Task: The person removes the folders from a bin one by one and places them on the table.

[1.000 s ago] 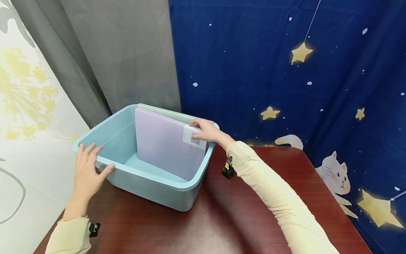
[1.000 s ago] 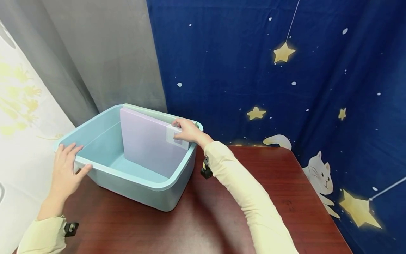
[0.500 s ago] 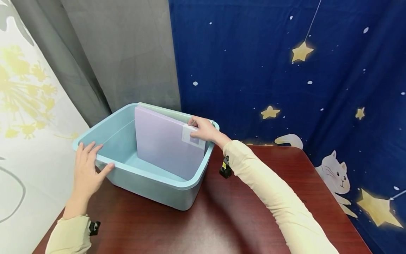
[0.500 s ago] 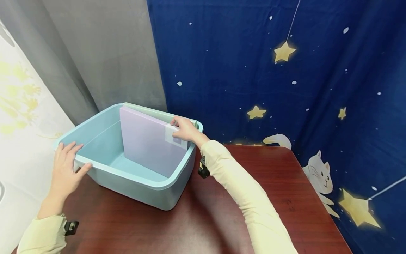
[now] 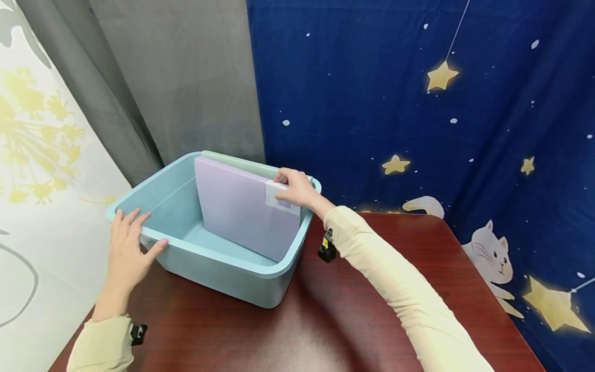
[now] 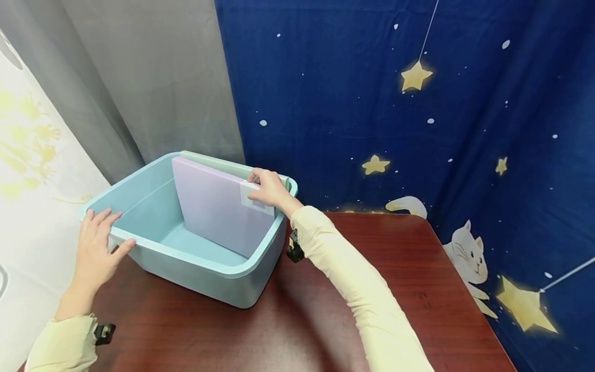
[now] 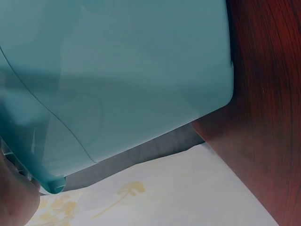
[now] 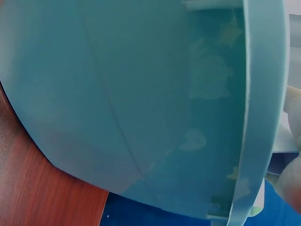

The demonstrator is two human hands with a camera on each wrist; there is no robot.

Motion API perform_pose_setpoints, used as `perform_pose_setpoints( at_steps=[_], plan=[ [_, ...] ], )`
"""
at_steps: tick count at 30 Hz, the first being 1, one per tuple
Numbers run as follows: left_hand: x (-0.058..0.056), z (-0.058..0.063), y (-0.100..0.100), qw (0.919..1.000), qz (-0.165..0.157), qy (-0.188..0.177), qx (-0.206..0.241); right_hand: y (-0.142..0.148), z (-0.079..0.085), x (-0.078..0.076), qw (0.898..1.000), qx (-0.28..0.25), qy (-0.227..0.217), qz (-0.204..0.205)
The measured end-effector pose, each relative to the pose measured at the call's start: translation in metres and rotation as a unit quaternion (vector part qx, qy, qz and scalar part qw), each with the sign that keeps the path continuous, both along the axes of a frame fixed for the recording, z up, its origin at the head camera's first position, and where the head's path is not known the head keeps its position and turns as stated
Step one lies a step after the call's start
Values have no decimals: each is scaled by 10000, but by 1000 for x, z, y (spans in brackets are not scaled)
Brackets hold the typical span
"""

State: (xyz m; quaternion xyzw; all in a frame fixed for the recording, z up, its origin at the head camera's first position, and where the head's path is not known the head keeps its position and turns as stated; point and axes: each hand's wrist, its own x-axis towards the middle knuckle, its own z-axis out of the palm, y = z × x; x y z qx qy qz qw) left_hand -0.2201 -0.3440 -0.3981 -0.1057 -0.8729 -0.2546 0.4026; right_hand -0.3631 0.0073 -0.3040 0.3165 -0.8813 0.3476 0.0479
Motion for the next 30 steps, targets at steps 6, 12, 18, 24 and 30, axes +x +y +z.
perform_pose_setpoints(
  at_steps=[6, 12, 18, 24, 30],
  plan=[
    [-1, -2, -2, 10000, -35, 27, 28, 0, 3, 0, 9998, -123, 120, -38],
    [-2, -2, -3, 10000, -41, 84, -1, 2, 10, -1, 9988, -343, 294, -184],
    [-3, -3, -2, 10000, -55, 68, -45, 8, 16, 0, 9969, -681, 254, -315],
    [-2, -2, -2, 10000, -55, 40, -43, 15, 22, 2, 9935, -1002, 386, -385],
    [0, -1, -1, 10000, -62, 17, -20, 21, 28, 4, 9888, -1344, 446, -482]
  ],
)
